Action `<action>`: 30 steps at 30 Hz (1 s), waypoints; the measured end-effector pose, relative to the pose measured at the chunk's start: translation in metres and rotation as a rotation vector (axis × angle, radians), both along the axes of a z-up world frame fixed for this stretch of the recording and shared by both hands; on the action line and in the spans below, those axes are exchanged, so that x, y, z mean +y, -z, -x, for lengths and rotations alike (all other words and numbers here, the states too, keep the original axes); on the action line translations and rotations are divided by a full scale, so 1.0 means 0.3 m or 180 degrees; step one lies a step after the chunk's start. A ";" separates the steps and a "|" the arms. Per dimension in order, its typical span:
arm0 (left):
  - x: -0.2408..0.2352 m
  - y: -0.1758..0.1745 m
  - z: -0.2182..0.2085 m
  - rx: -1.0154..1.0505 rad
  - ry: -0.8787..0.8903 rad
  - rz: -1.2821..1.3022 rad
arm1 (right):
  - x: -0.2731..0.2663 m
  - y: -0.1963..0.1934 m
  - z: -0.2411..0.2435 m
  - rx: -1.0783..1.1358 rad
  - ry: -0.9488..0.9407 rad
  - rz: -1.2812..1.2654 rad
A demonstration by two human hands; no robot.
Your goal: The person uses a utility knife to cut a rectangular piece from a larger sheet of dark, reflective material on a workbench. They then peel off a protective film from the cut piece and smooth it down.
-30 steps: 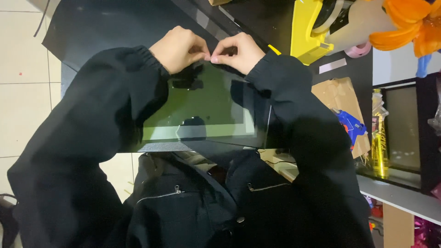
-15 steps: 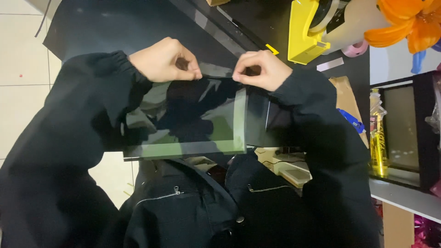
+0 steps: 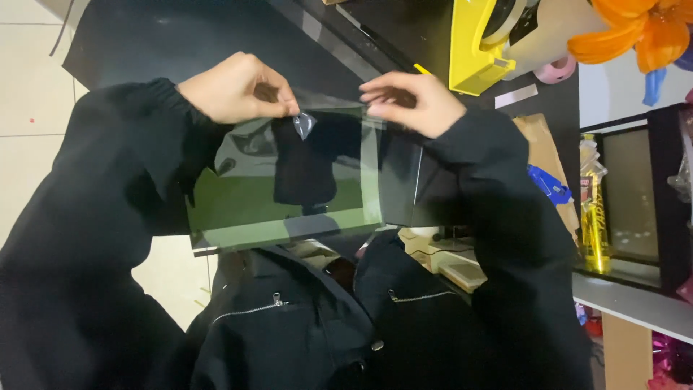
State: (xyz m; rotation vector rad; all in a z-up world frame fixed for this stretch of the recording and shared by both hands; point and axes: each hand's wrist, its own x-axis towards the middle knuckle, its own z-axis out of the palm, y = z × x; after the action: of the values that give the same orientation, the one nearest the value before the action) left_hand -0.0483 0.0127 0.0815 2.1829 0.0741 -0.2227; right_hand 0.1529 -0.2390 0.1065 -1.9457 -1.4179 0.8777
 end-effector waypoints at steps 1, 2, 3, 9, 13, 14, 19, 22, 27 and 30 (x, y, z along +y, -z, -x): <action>0.001 -0.005 -0.003 0.0007 0.0005 0.0002 | 0.020 0.036 -0.006 0.0007 0.0005 0.0002; 0.002 -0.009 -0.006 -0.0081 0.0032 -0.0072 | 0.040 0.073 -0.012 0.0032 -0.0141 -0.0153; 0.005 -0.014 -0.009 -0.0170 0.0052 -0.0147 | 0.064 0.110 -0.019 0.0056 -0.0294 -0.0310; 0.017 0.035 0.020 -0.0278 0.0018 -0.0160 | 0.066 0.058 -0.047 -0.0161 0.0035 0.0214; 0.041 0.022 0.080 -0.0155 -0.0053 -0.0040 | 0.026 0.014 -0.066 -0.0229 0.0356 0.0465; 0.044 0.022 0.093 0.0024 -0.0151 -0.0001 | 0.013 0.013 -0.077 -0.0270 0.0393 0.0567; 0.081 0.015 0.157 0.0395 -0.0253 0.0060 | -0.039 0.035 -0.131 -0.0323 0.0360 0.0464; 0.088 -0.008 0.188 0.0482 -0.0361 -0.0008 | -0.044 -0.004 -0.115 -0.0207 0.0827 0.0945; 0.110 0.003 0.223 0.0601 -0.0590 0.0106 | -0.043 -0.016 -0.097 -0.0097 0.0824 0.0999; 0.103 -0.035 0.230 0.0624 -0.0683 -0.0016 | -0.045 0.014 -0.120 -0.0115 0.0797 0.0927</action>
State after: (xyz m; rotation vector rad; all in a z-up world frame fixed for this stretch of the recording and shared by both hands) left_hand -0.1172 0.0435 0.0919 2.1333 0.4172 -0.3134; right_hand 0.1889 -0.2527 0.1023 -2.3051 -1.0797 0.9760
